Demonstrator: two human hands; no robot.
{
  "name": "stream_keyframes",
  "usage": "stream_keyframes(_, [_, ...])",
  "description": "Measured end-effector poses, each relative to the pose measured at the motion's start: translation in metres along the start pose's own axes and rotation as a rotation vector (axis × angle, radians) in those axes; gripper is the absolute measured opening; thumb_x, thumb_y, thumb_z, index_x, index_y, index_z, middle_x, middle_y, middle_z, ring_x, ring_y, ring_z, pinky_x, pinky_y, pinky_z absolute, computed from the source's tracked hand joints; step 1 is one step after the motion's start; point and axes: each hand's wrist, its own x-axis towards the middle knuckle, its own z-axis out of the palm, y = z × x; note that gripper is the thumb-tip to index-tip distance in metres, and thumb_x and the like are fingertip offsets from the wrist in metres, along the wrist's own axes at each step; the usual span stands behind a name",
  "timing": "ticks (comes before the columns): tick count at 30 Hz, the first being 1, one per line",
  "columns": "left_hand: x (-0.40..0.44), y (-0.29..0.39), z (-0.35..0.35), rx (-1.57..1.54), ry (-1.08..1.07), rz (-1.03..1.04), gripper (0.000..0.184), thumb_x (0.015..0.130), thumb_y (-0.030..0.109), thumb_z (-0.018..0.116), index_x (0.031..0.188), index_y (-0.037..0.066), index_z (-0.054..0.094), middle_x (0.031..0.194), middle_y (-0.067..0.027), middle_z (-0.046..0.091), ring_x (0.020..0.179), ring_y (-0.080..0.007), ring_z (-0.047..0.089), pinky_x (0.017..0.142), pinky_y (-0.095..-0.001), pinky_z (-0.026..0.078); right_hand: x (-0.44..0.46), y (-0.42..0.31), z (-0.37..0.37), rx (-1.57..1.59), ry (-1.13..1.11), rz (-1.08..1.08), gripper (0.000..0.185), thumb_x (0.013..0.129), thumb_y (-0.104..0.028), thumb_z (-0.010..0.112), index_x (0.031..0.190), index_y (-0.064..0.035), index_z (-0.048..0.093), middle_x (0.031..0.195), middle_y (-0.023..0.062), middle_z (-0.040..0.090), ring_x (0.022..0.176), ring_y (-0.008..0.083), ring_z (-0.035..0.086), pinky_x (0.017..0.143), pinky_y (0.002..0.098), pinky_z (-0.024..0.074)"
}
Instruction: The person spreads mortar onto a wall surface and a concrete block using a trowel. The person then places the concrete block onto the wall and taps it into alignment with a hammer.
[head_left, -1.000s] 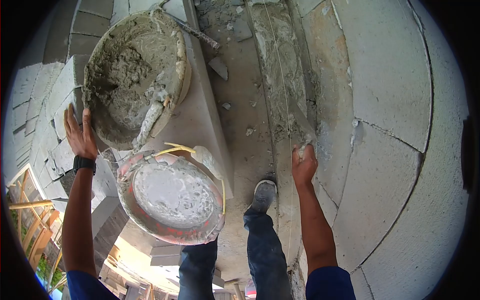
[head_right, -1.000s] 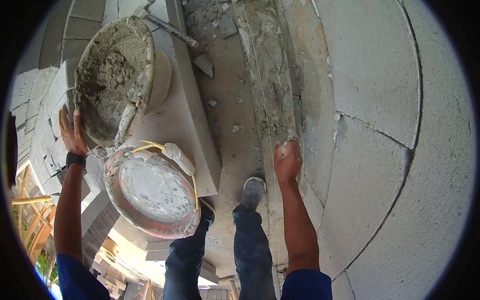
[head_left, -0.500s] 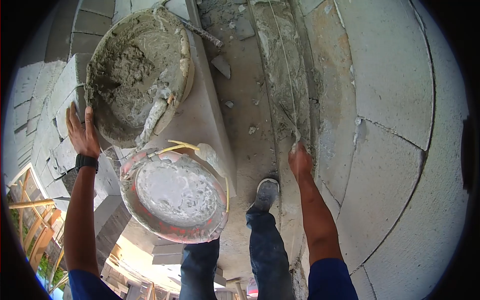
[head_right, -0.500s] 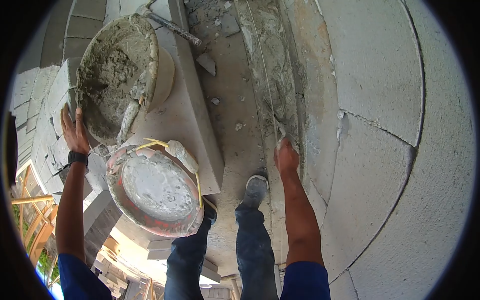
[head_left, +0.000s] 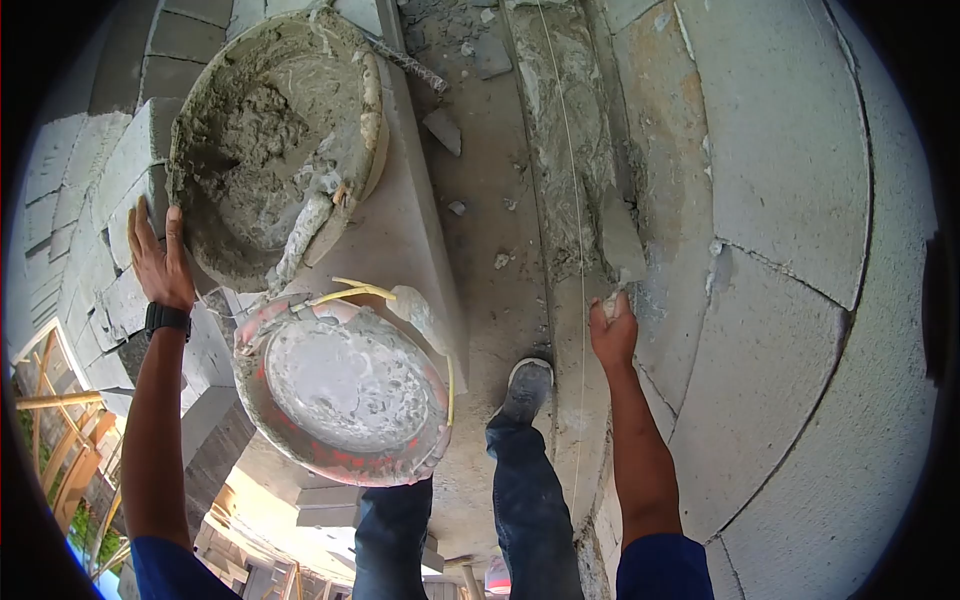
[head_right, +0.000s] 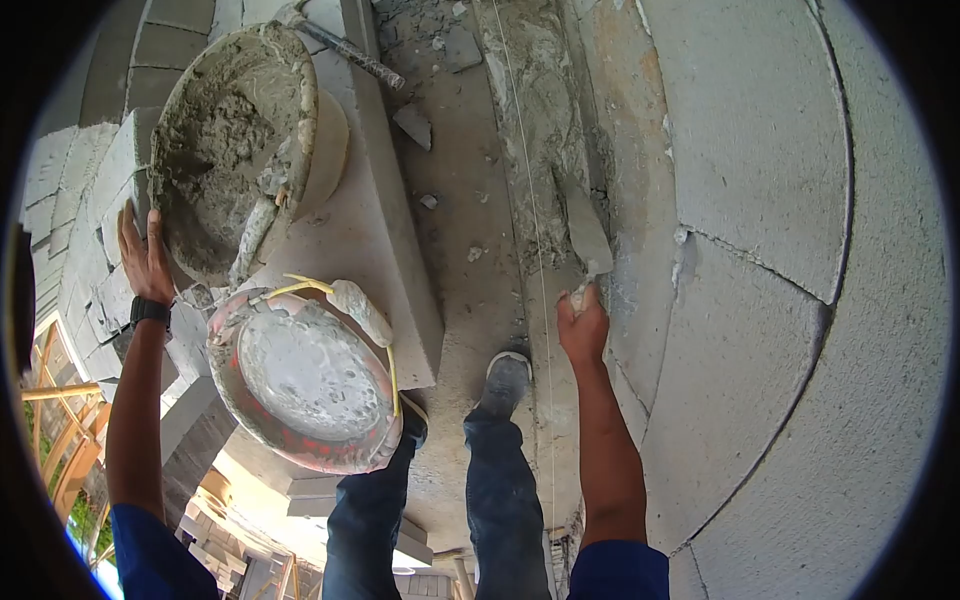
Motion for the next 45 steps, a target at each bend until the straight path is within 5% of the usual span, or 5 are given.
stream_keyframes(7, [0.000,-0.005,0.002,0.037,0.016,0.005,0.068,0.106,0.052,0.045,0.155,0.005,0.040,0.157,-0.0222,0.040,0.148,-0.0382,0.034,0.121,-0.0455,0.028,0.009,0.013,0.013,-0.311,-0.268,0.059,0.031,0.087,-0.025,0.071,0.100,0.0003,0.058,0.086,0.0296,0.069,0.085,0.0492,0.068,0.074,0.0570,0.0538])
stream_keyframes(12, [0.002,-0.008,0.001,0.029,0.010,0.025,0.067,0.106,0.050,0.046,0.154,0.003,0.040,0.157,-0.0224,0.040,0.148,-0.0382,0.034,0.121,-0.0452,0.028,0.008,-0.007,-0.001,-0.089,0.100,-0.106,0.030,0.089,-0.020,0.069,0.106,0.0018,0.056,0.090,0.0294,0.069,0.085,0.0491,0.068,0.074,0.0565,0.0540])
stream_keyframes(16, [0.001,-0.009,0.002,0.033,0.013,0.041,0.067,0.106,0.050,0.046,0.154,0.003,0.040,0.157,-0.0223,0.040,0.148,-0.0380,0.034,0.121,-0.0448,0.029,0.010,0.012,0.030,-0.329,-0.291,0.068,0.034,0.090,-0.024,0.069,0.107,0.0015,0.056,0.088,0.0293,0.069,0.085,0.0499,0.068,0.074,0.0574,0.0539])
stream_keyframes(22, [0.002,-0.004,0.001,0.003,0.000,0.007,0.068,0.106,0.051,0.046,0.155,0.004,0.040,0.158,-0.0223,0.040,0.149,-0.0375,0.034,0.121,-0.0444,0.029,0.008,-0.010,0.001,-0.075,0.014,0.021,0.035,0.090,-0.028,0.069,0.108,-0.0012,0.056,0.091,0.0288,0.070,0.085,0.0503,0.068,0.076,0.0565,0.0544])
stream_keyframes(45, [0.000,-0.010,0.001,-0.043,0.018,0.024,0.073,0.103,0.058,0.047,0.156,0.007,0.040,0.158,-0.0246,0.039,0.147,-0.0394,0.036,0.120,-0.0483,0.029,0.013,-0.004,0.021,-0.232,0.030,-0.032,0.032,0.090,-0.025,0.069,0.104,0.0003,0.056,0.089,0.0288,0.069,0.084,0.0492,0.068,0.075,0.0576,0.0534])
